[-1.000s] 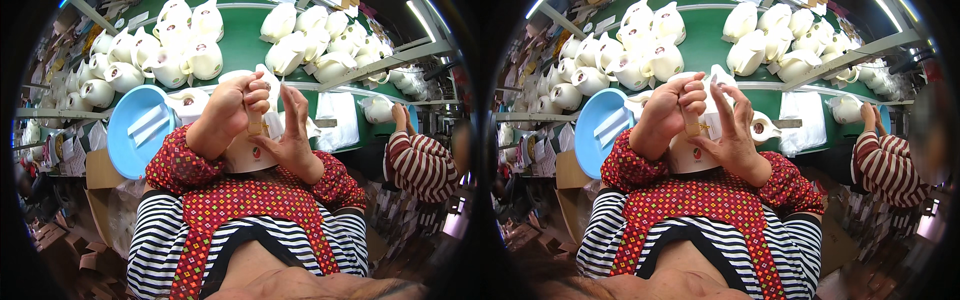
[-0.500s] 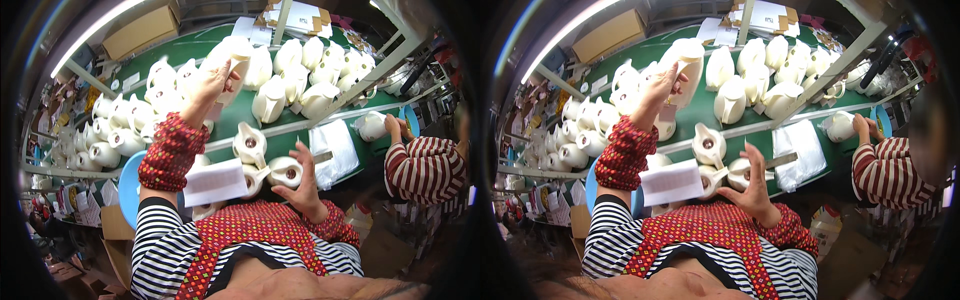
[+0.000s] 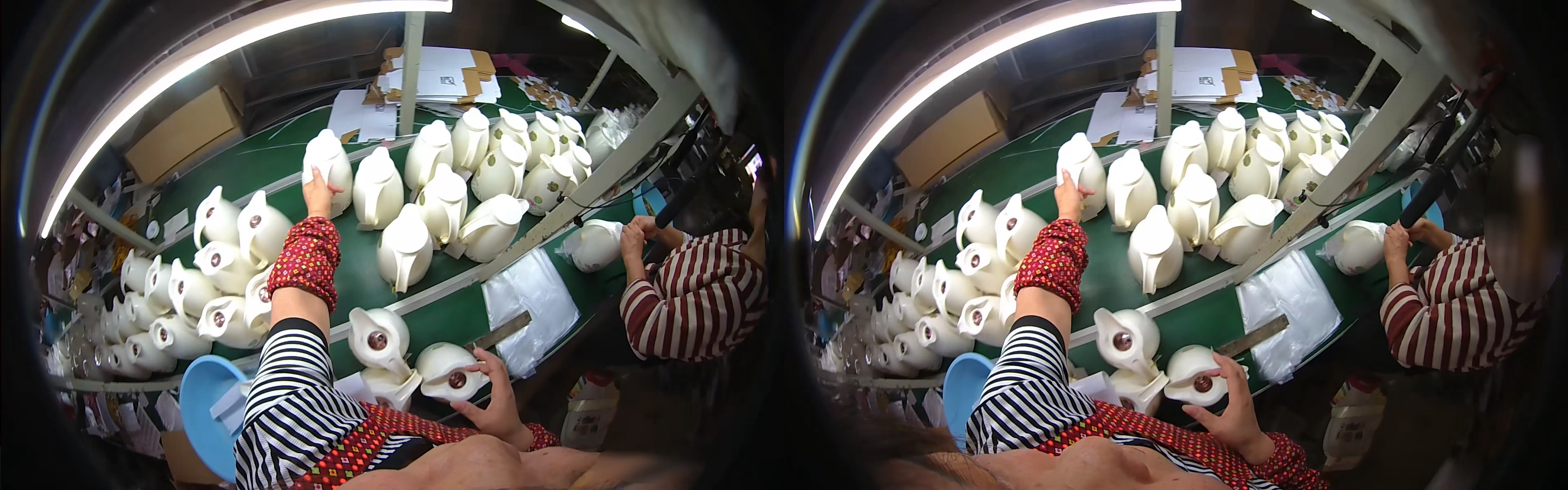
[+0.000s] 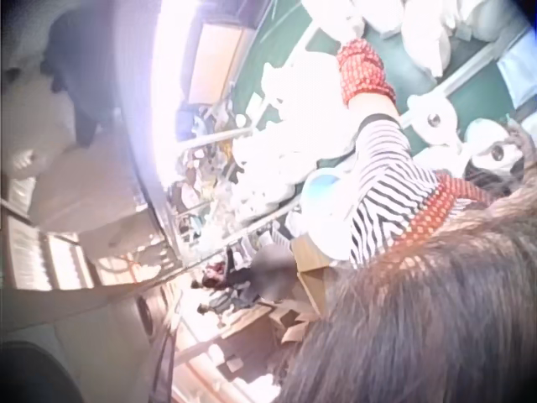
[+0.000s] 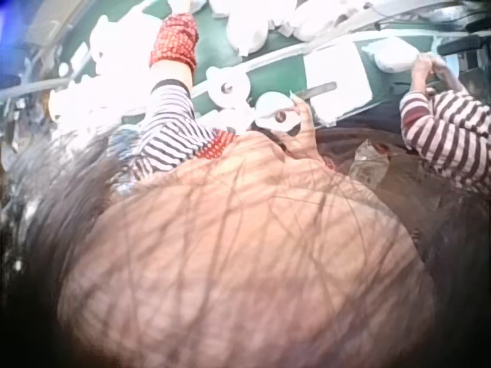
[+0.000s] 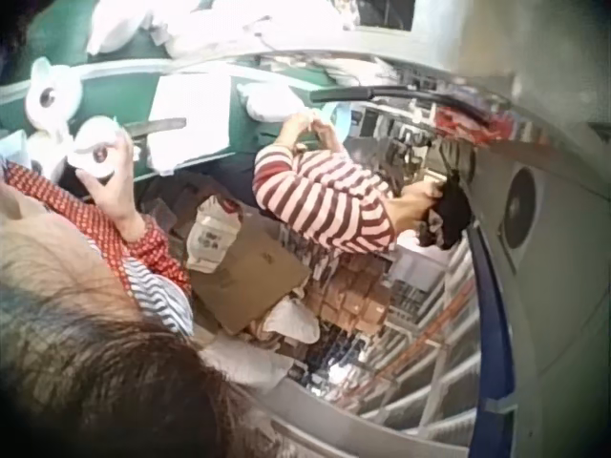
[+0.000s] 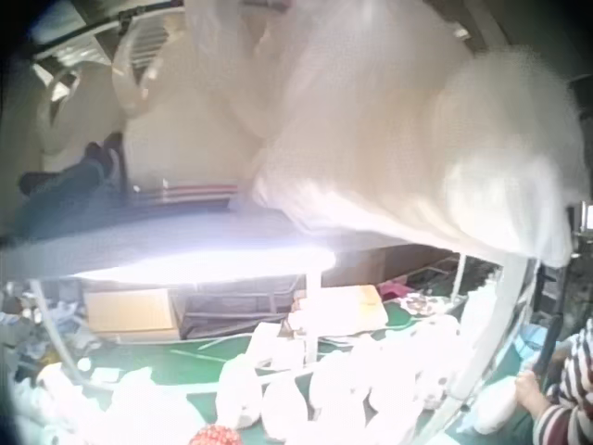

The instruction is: The person assembles white plastic kettles on a factory workbench. They pick up each kettle, insert a small internal component, apply a sticker to the body, and place a lid on top. The finished kettles are set aside on the table.

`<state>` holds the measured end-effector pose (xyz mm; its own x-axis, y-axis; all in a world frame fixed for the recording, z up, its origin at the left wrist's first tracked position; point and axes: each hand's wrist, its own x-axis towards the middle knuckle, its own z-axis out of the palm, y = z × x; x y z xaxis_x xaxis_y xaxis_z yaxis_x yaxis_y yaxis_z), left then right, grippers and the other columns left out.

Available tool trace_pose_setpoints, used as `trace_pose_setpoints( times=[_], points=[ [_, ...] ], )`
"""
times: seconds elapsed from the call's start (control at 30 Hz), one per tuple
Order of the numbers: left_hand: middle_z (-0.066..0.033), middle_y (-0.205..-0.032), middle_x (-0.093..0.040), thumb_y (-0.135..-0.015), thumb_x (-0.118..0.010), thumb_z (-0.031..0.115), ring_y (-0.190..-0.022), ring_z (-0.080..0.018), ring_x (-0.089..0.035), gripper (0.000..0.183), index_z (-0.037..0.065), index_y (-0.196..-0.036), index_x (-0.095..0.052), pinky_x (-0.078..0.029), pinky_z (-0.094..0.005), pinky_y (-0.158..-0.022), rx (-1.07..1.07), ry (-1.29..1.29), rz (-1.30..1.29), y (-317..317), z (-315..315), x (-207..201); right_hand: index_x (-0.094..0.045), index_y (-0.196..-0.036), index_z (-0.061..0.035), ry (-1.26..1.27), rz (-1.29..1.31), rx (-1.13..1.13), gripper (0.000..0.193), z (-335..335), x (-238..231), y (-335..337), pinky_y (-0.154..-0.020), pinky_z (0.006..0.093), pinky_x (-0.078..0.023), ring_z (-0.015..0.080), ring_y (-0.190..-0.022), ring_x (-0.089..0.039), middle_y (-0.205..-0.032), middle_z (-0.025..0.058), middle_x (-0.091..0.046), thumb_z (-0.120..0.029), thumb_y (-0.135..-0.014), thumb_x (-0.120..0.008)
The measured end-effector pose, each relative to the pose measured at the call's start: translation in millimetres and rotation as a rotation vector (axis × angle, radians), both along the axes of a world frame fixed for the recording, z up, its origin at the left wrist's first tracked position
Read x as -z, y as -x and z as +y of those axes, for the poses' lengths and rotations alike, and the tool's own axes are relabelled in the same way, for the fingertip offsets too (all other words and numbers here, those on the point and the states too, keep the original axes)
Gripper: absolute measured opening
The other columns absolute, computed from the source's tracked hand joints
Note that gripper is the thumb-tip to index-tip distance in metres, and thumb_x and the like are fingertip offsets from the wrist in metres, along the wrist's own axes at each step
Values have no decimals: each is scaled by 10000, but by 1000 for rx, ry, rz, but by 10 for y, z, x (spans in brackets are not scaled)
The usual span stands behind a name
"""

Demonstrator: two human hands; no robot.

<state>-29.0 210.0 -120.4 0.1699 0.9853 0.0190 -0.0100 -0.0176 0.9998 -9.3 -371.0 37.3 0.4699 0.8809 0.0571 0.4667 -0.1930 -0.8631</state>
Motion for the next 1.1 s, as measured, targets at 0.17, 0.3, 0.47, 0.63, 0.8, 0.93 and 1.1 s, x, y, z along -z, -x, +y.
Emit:
trace_pose_setpoints(
  times=[0.17,0.3,0.47,0.63,0.8,0.93,1.1],
  points=[
    [-164,-602,-621,-1090,-334,533,-702,-304,-745,748,26,-600,-582,-538,-373,-646,34,-23,277,278,292,635,-501,-1440,-28,7,129,-31,814,82,18,-13,-1067,434,-438,311,-1207,-579,-1423,205,-488,-226,-751,-887],
    [-264,-973,-715,-922,-657,519,-923,-384,-714,768,-96,-1363,-533,-551,-475,-864,154,-218,862,314,178,620,-672,-1207,-89,26,84,-31,541,193,2,3,-1031,431,-466,330,-1175,-577,-1410,202,-502,-92,-703,-868],
    [-289,-1373,-557,-869,-705,572,-1280,-412,-553,837,-75,-1372,-539,-451,-437,-1090,382,-445,1043,859,-574,-712,-718,-1016,-57,-5,117,-17,287,253,-70,66,-1013,420,-484,334,-1181,-606,-1332,204,-579,-25,-749,-818],
    [-295,-1041,-697,-749,-830,530,-993,-398,-693,693,-85,-1041,-701,-548,-440,-901,369,-241,1341,2581,-1210,-1401,-707,-982,-43,-51,79,-117,234,263,-211,120,-979,398,-493,318,-1128,-625,-1276,182,-625,-9,-772,-803],
    [-232,-1089,-690,-731,-843,404,-1116,-399,-625,568,-67,-1027,-728,-531,-449,-971,266,-353,1460,3269,-1662,-712,-704,-957,-35,-79,137,-143,217,249,-294,309,-938,374,-493,285,-1049,-626,-1255,160,-634,13,-766,-797],
    [-223,-1077,-701,-806,-792,372,-1102,-388,-635,471,-55,-992,-723,-535,-468,-945,238,-387,1484,3164,-1776,-720,-704,-943,-30,-145,33,-212,207,325,-493,462,-931,373,-489,292,-1048,-627,-1211,166,-649,23,-766,-798],
    [-194,-871,-739,-829,-794,330,-803,-295,-731,403,-51,-922,-702,-571,-412,-774,257,-125,897,2928,-1916,-451,-704,-904,-17,-214,-44,-250,159,396,-766,675,-944,393,-493,322,-1103,-630,-1170,167,-669,17,-779,-795]
  ],
)
